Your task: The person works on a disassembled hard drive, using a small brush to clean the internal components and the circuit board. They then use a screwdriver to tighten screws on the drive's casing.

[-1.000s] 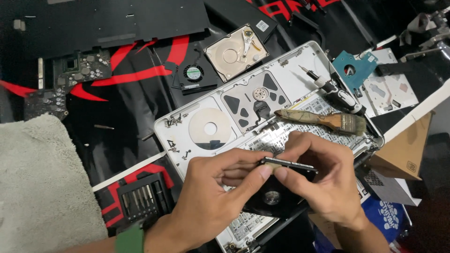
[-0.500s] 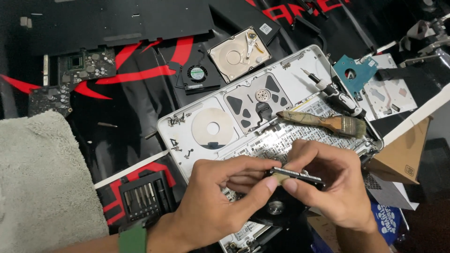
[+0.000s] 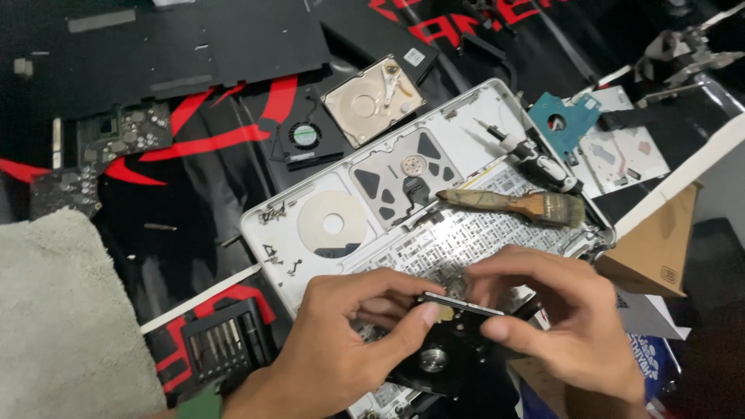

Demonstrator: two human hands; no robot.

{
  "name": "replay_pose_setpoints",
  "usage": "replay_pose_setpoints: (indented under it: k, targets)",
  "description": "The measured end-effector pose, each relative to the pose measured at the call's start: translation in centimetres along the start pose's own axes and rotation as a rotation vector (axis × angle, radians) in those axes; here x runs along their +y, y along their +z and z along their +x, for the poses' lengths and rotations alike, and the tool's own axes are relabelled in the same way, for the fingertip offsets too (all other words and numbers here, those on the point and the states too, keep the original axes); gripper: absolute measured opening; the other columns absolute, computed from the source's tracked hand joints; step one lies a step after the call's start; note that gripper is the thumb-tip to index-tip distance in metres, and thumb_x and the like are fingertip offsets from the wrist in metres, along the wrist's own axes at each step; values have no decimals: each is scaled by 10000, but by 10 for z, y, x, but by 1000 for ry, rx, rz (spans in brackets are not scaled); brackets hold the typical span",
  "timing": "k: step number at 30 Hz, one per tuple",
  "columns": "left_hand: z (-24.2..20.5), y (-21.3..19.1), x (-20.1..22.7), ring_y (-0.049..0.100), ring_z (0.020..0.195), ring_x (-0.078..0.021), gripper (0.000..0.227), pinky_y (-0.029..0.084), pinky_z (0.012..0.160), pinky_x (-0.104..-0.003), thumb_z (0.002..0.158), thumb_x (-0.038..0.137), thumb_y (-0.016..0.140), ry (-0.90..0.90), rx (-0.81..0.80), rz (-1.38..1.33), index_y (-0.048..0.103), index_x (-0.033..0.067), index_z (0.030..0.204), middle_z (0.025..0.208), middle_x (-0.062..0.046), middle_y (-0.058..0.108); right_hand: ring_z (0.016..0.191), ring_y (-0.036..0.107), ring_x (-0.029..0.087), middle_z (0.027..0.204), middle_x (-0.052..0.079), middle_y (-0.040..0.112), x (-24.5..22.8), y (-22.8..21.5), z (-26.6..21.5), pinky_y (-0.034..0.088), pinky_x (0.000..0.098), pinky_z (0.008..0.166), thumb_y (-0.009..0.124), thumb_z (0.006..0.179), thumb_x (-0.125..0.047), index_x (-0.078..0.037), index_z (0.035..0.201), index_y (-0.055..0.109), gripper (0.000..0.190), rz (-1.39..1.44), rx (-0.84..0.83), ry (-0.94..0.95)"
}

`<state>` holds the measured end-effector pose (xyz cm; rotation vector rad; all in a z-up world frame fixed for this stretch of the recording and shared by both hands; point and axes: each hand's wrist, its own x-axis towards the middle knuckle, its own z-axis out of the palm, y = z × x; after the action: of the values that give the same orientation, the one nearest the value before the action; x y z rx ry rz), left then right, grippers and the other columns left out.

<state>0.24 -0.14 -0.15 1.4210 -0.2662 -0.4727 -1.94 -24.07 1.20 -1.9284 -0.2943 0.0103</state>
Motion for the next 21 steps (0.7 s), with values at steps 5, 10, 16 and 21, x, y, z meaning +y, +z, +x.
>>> replay_pose_setpoints:
  k: [5, 10, 16, 21]
  targets:
    - [3, 3, -9, 795, 675, -130, 214, 655, 605, -259, 847, 229, 773, -88, 106, 64, 868, 97, 986, 773, -56, 863, 701, 749, 192, 843, 154, 747, -15, -33, 10, 642, 237, 634, 580, 976, -96, 52, 980, 695, 187, -465, 265, -244]
    - [7, 3, -8, 796, 664, -110, 228, 646, 617, -238, 821, 223, 808, -203, 147, 61, 905, 78, 967, 718, -51, 864, 871, 697, 267, 1029, 196, 733, 5, -80, 74, 585, 355, 738, 663, 1033, 52, 69, 1156, 727, 140, -759, 126, -324]
    - [18, 8, 15, 696, 643, -166, 222, 545, 623, -276, 835, 96, 851, -581, 232, 2, 969, 24, 1008, 665, -142, 801, 878, 679, 326, 1098, 158, 689, 25, -103, 140, 545, 459, 748, 631, 1017, -17, 21, 1182, 742, 203, -1007, -137, -246]
    - [23, 10, 22, 649, 622, -198, 205, 501, 609, -299, 843, 72, 863, -710, 302, -18, 995, -12, 976, 660, -185, 798, 891, 646, 303, 1059, 97, 651, 45, -109, 169, 542, 469, 707, 663, 1006, -149, -73, 1158, 779, 206, -1144, -234, -176]
